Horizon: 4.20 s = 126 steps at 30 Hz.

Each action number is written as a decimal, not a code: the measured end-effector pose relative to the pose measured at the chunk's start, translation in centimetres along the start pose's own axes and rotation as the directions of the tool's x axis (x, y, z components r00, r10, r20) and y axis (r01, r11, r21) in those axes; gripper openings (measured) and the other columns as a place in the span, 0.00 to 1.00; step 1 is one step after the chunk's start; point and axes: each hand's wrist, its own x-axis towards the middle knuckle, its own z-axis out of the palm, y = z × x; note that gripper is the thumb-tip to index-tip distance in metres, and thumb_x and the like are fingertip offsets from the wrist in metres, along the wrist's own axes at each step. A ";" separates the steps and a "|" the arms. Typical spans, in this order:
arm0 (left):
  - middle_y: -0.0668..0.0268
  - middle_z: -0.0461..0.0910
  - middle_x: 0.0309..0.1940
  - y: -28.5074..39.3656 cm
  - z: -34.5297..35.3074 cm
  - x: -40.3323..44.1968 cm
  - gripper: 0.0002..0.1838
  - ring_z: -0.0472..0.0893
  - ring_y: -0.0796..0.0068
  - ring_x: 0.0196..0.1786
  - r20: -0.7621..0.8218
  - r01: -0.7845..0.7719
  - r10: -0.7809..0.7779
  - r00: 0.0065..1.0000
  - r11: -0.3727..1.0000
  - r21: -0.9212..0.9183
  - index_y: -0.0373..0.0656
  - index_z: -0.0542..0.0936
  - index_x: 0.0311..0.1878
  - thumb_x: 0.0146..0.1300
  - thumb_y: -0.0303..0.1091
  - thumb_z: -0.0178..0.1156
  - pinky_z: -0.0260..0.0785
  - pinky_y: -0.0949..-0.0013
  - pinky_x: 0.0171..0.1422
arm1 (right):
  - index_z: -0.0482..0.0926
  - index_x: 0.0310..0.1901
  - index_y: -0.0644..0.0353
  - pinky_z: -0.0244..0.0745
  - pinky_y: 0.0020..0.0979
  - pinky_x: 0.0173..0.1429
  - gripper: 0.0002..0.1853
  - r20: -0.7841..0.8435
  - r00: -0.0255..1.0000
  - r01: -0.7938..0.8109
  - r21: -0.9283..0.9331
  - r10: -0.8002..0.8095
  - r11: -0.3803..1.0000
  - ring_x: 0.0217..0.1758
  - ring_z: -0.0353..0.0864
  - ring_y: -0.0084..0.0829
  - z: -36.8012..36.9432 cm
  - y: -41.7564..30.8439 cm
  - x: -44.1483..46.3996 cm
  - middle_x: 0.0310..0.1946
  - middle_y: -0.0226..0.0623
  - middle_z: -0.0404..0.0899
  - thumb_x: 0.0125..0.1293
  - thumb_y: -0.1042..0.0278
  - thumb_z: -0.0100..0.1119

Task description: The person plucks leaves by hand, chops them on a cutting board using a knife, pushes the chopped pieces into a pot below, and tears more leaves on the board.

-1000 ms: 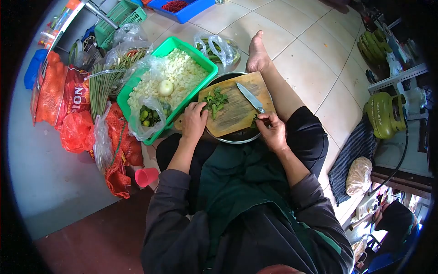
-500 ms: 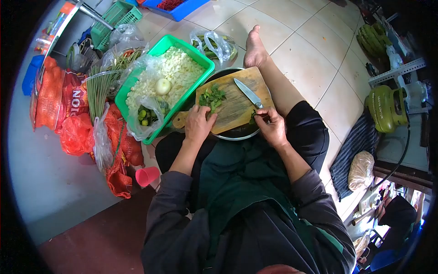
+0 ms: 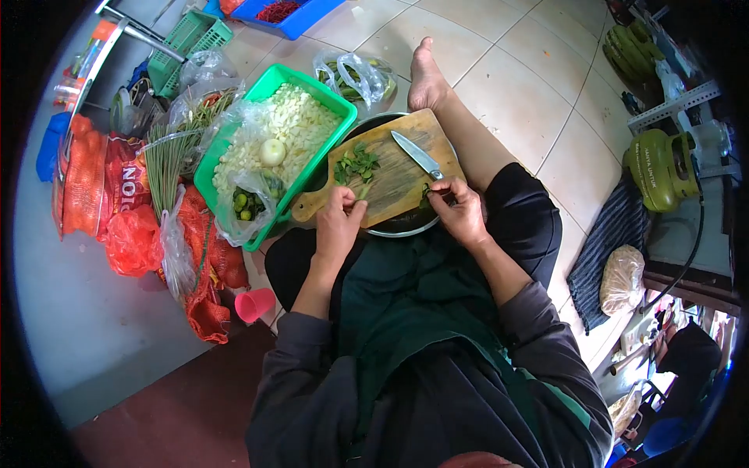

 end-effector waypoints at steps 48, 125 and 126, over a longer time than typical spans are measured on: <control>0.71 0.79 0.34 3.8 4.7 1.4 0.14 0.75 0.86 0.34 0.460 0.417 -0.162 0.873 0.736 -0.533 0.38 0.78 0.49 0.62 0.29 0.67 0.68 0.79 0.36 | 0.80 0.46 0.65 0.76 0.22 0.49 0.10 0.368 0.897 -0.421 0.534 0.247 0.733 0.42 0.79 0.18 -0.2 0.7 0.1 0.39 0.28 0.81 0.63 0.80 0.64; 0.68 0.81 0.39 3.2 8.2 -0.9 0.11 0.78 0.85 0.37 0.200 0.262 -0.169 0.965 0.569 -0.780 0.37 0.80 0.47 0.62 0.20 0.64 0.71 0.79 0.40 | 0.81 0.36 0.64 0.71 0.24 0.39 0.10 0.243 0.869 -0.467 0.111 0.432 0.877 0.32 0.73 0.17 -0.9 -1.4 0.8 0.28 0.27 0.79 0.61 0.66 0.67; 0.68 0.81 0.39 3.2 8.2 -0.9 0.11 0.78 0.85 0.38 0.196 0.242 -0.143 0.970 0.562 -0.791 0.36 0.80 0.47 0.62 0.20 0.64 0.72 0.79 0.41 | 0.81 0.37 0.64 0.71 0.24 0.40 0.10 0.248 0.859 -0.487 0.134 0.447 0.863 0.32 0.73 0.17 -0.9 -1.3 0.8 0.29 0.27 0.79 0.61 0.66 0.67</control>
